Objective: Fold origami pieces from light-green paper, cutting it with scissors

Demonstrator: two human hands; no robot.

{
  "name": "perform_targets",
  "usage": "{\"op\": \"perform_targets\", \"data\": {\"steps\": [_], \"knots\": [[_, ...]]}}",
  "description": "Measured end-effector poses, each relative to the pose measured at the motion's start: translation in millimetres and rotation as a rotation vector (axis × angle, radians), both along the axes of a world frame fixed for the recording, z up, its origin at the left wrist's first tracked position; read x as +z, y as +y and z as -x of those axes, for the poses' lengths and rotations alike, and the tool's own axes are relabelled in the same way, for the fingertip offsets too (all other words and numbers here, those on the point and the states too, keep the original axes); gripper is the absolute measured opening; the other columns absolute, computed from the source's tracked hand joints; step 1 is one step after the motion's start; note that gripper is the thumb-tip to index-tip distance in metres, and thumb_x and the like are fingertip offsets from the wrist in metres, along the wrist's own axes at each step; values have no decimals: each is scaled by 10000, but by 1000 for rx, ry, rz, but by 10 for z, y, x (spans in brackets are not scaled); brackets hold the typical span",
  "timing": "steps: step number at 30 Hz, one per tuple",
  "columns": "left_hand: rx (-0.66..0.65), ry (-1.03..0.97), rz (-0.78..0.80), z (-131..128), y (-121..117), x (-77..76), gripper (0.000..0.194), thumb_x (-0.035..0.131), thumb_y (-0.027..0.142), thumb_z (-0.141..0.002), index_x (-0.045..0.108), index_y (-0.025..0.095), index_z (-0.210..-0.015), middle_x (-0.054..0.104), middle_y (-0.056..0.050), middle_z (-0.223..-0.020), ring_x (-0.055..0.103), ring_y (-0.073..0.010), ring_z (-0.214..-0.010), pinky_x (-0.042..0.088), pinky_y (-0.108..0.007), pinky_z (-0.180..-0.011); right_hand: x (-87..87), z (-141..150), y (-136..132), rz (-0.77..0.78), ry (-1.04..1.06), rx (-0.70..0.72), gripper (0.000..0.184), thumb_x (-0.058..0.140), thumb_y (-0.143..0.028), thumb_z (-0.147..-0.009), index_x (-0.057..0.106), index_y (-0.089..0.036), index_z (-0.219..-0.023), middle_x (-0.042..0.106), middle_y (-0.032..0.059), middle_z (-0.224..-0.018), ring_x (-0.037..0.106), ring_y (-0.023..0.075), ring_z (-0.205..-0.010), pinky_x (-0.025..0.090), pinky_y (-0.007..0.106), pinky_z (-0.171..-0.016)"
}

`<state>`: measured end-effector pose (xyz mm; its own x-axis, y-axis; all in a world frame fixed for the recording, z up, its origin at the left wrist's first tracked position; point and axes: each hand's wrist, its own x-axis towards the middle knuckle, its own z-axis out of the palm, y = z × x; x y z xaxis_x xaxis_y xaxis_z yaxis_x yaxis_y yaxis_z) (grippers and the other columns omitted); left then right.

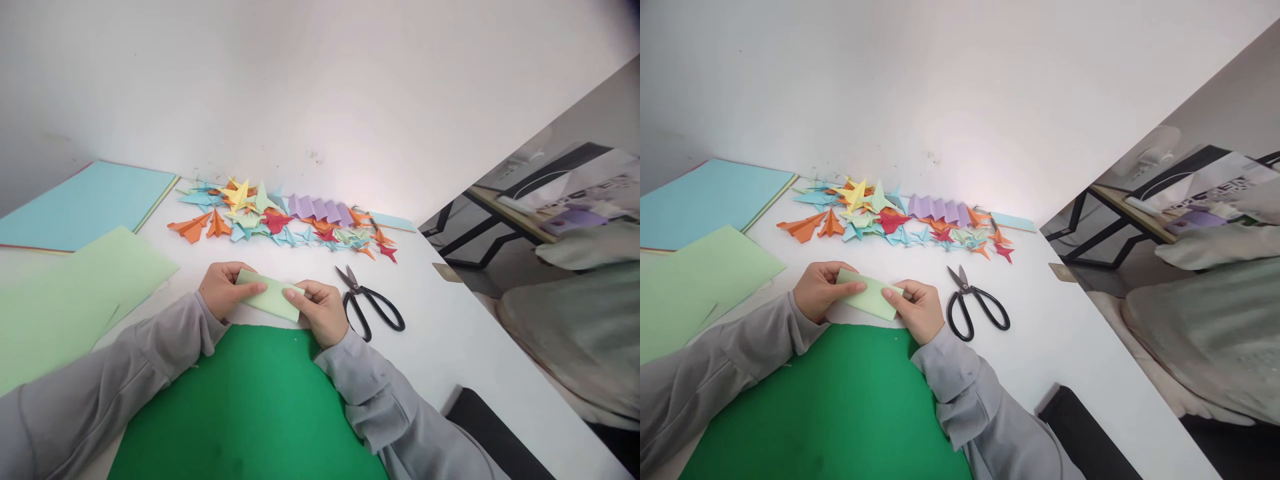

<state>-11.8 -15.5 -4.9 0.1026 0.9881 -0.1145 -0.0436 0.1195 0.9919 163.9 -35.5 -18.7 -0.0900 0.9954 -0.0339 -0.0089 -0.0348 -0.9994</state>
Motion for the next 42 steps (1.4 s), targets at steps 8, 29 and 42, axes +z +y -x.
{"op": "perform_targets", "data": {"steps": [8,29,42], "knots": [[28,-30,17,-2,7,-10,267,784,262,-440,624,115,-596,539,36,-512,447,-69,-474,342,-193,-454,6,-3,-3,-11,37,-23,261,670,-399,-654,625,-152,-584,505,-36,-393,408,67,-367,277,189,-373],[-67,-28,38,15,13,15,247,782,202,-412,623,116,-580,545,35,-478,456,-75,-455,354,-194,-435,2,-21,-3,41,28,97,294,664,-414,-649,569,-153,-551,454,-56,-406,371,58,-365,242,191,-367],[-420,149,-37,15,29,47,176,717,195,-484,610,95,-582,517,46,-434,429,-55,-408,324,-171,-396,37,9,1,-5,-206,330,328,744,-407,-543,590,-138,-649,405,-76,-456,308,46,-418,214,202,-401]]}}
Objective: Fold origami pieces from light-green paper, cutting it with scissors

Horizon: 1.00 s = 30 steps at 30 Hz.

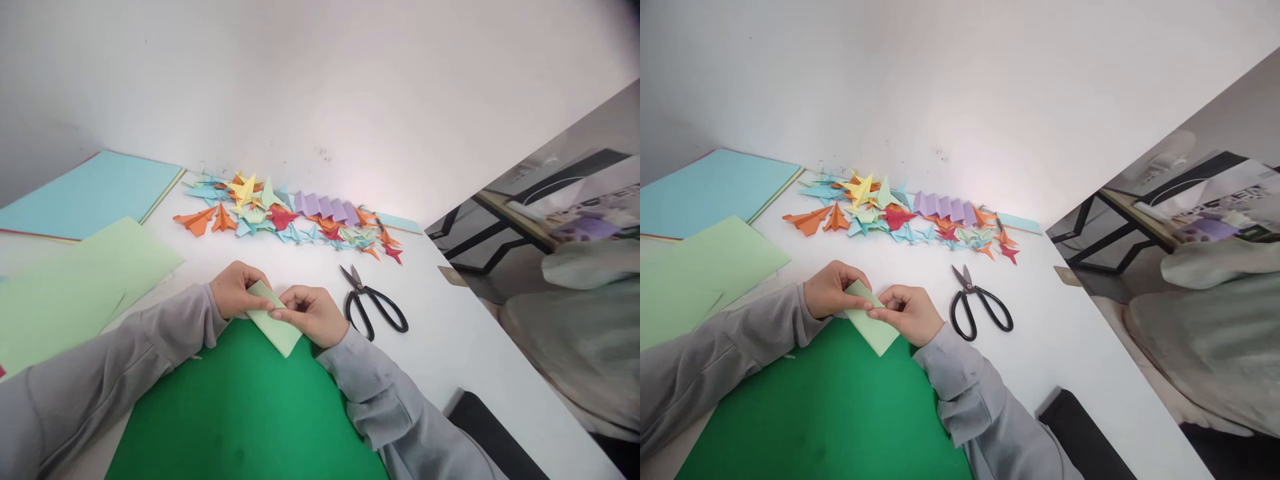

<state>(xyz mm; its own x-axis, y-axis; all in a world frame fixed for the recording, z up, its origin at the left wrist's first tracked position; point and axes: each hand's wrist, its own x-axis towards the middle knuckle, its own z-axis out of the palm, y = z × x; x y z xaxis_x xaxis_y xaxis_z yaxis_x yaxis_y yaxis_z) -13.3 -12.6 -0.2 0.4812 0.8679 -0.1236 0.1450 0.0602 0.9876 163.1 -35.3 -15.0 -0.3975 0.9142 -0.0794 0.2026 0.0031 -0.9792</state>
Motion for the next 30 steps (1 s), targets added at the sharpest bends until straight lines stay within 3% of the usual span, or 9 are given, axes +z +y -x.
{"op": "perform_targets", "data": {"steps": [9,14,23,30], "knots": [[-45,34,-11,-4,-4,2,183,713,209,-505,624,87,-608,521,43,-435,437,-54,-404,326,-163,-381,24,-4,-13,-78,-58,62,309,686,-429,-624,577,-143,-657,390,-72,-459,300,52,-423,218,205,-406],[-23,21,-31,-9,-9,-17,166,711,183,-509,627,89,-617,526,47,-434,439,-48,-402,333,-156,-375,22,4,3,-21,15,57,325,681,-433,-626,513,-159,-583,333,-87,-432,267,49,-414,195,203,-402],[210,-101,157,-57,-24,17,295,791,228,-422,596,101,-604,615,1,-481,572,-129,-427,495,-234,-405,14,18,55,118,236,-110,337,701,-405,-601,468,-169,-541,450,-72,-437,324,46,-385,205,195,-386],[414,-208,192,-112,-35,26,352,823,187,-331,580,111,-575,634,-2,-492,595,-136,-455,530,-243,-439,5,68,12,61,274,-283,338,705,-395,-596,461,-171,-524,402,-82,-414,304,47,-390,193,196,-388]]}}
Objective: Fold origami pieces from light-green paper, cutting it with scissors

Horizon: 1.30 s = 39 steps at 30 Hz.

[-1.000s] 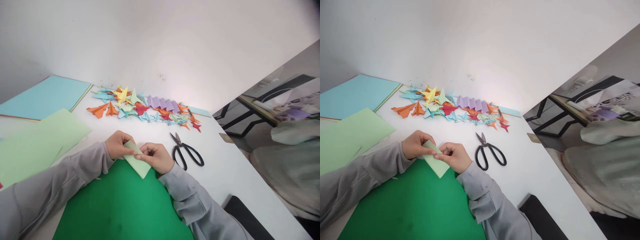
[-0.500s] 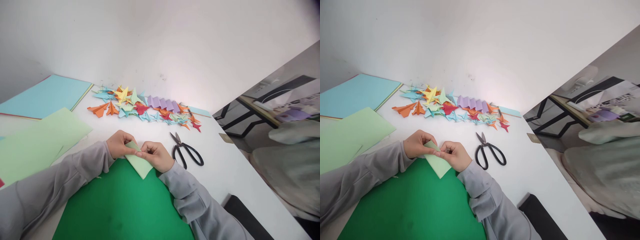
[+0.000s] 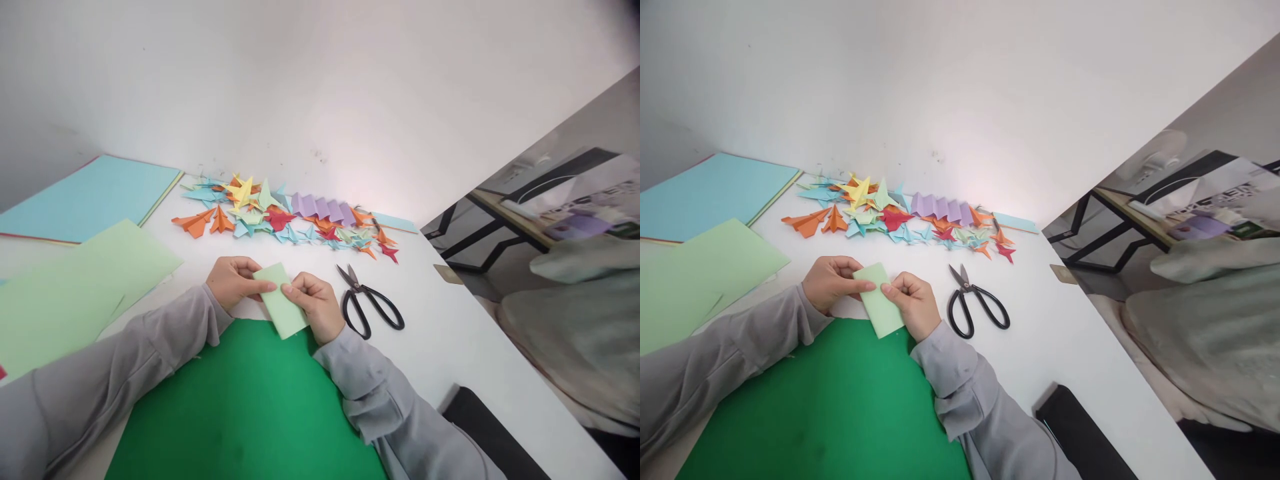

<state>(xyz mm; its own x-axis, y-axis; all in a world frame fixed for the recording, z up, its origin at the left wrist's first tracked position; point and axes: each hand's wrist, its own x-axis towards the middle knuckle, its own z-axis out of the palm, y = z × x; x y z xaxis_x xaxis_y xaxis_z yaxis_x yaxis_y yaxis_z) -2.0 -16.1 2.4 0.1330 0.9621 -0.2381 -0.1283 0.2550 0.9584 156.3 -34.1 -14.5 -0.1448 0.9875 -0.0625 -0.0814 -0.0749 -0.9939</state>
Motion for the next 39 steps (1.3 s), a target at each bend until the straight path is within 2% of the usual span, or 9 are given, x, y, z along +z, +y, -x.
{"op": "perform_targets", "data": {"steps": [5,8,13,21,23,26,28,33,39], "knots": [[112,-27,6,-29,-3,-3,386,831,179,-300,550,118,-558,610,15,-447,579,-120,-431,526,-232,-442,2,13,-23,-10,-6,-34,324,691,-393,-620,471,-172,-532,400,-80,-419,304,51,-396,194,199,-391],[135,-46,-6,-31,-5,-6,381,833,210,-317,546,116,-551,606,14,-444,577,-117,-428,524,-228,-437,3,13,-20,-16,-3,-43,319,690,-389,-624,474,-172,-536,396,-82,-416,296,48,-393,188,200,-391],[94,-117,1,-4,-1,-34,339,797,326,-444,574,107,-575,634,-12,-500,588,-119,-437,526,-230,-421,-7,1,-3,1,9,-59,331,693,-401,-615,466,-174,-535,391,-82,-410,290,48,-385,185,200,-386],[88,-113,-3,-4,4,-38,339,732,390,-554,594,108,-683,649,-16,-547,619,-137,-494,542,-254,-472,-22,-6,6,-17,-19,-46,337,691,-415,-615,463,-179,-537,384,-78,-414,284,53,-389,184,201,-379],[84,-97,-22,-15,-20,-19,365,739,371,-553,593,109,-761,650,-8,-552,615,-131,-498,542,-251,-483,-13,-2,1,-25,-26,-49,342,689,-420,-614,461,-178,-534,382,-77,-415,282,53,-393,185,201,-380],[-5,-52,-54,-31,-65,6,458,793,270,-479,579,111,-852,660,0,-579,609,-118,-510,533,-225,-489,-7,3,-5,-29,-22,-41,340,685,-424,-618,465,-178,-538,390,-75,-421,297,56,-399,200,200,-384],[-53,-23,-64,-39,-81,13,441,788,272,-487,584,107,-842,663,-8,-596,604,-114,-505,520,-211,-468,-10,4,-6,-22,-8,-36,336,682,-425,-623,465,-180,-545,402,-74,-426,312,59,-399,211,201,-385],[-41,3,-77,-28,-58,-7,330,682,412,-621,614,99,-698,630,-11,-560,601,-117,-505,525,-219,-460,-16,9,0,-16,22,-58,336,680,-424,-630,460,-182,-557,416,-75,-429,319,57,-393,219,199,-384],[-8,-1,-71,-7,-36,-35,335,694,426,-594,634,97,-621,631,-21,-539,606,-134,-496,532,-238,-457,-3,24,-6,-28,-3,-6,337,673,-444,-636,473,-178,-582,466,-61,-457,362,62,-407,254,197,-391]]}}
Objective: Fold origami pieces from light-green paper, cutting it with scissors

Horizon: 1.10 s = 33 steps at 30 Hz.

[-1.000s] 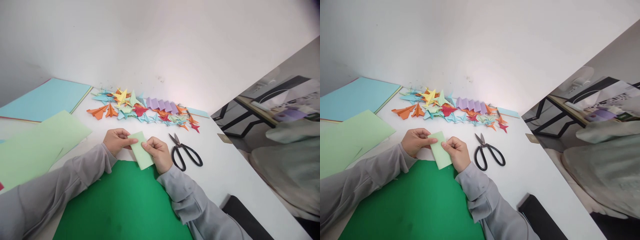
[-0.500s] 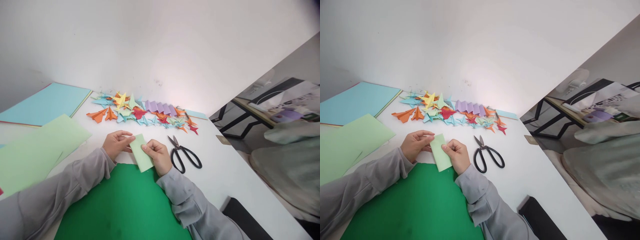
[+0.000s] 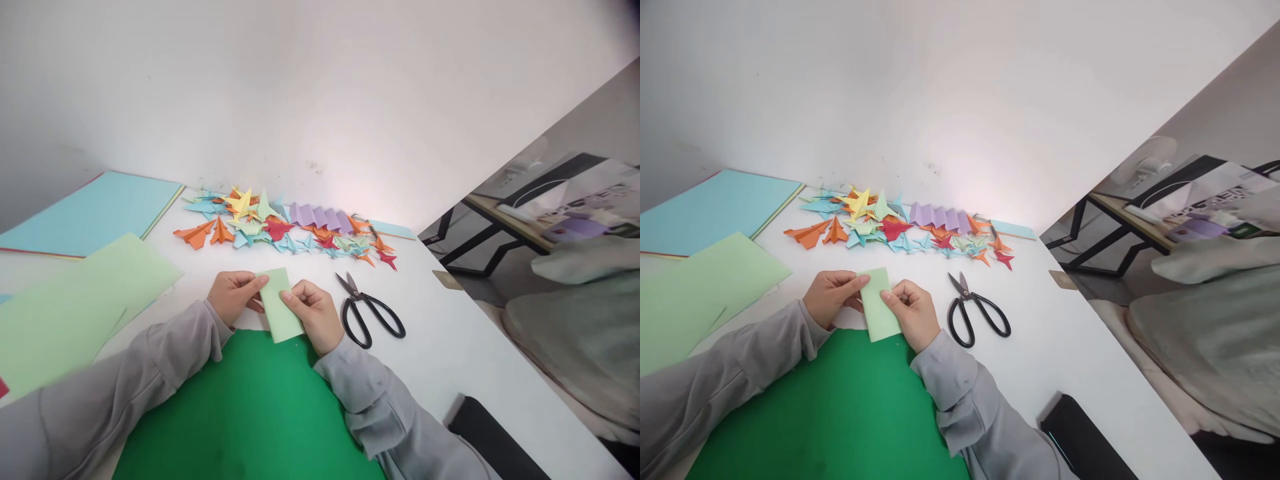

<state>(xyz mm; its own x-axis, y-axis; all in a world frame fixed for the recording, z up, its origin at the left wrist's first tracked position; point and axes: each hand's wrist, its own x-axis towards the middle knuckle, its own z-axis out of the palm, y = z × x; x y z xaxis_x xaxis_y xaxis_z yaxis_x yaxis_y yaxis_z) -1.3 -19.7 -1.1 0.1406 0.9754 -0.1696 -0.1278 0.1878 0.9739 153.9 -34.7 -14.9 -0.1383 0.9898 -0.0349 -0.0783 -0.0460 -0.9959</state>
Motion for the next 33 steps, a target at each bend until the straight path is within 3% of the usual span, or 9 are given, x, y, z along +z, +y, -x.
{"op": "perform_targets", "data": {"steps": [11,17,33], "knots": [[79,6,-29,-30,-29,25,288,711,385,-575,638,107,-570,615,-4,-501,584,-121,-451,519,-229,-434,-29,4,10,-36,-53,24,337,673,-444,-634,472,-177,-589,472,-58,-463,371,59,-408,279,195,-389],[-102,105,-2,-29,-56,50,240,688,349,-619,655,111,-604,641,-15,-529,580,-112,-426,503,-209,-417,-18,4,4,-44,-10,-30,316,668,-432,-643,479,-182,-600,505,-50,-477,404,69,-411,303,198,-380],[-204,115,16,-21,-39,58,205,676,324,-627,673,119,-611,663,-38,-555,586,-115,-454,476,-199,-422,2,0,2,-71,15,-76,296,665,-417,-650,491,-184,-596,521,-48,-474,420,72,-407,317,201,-374]]}}
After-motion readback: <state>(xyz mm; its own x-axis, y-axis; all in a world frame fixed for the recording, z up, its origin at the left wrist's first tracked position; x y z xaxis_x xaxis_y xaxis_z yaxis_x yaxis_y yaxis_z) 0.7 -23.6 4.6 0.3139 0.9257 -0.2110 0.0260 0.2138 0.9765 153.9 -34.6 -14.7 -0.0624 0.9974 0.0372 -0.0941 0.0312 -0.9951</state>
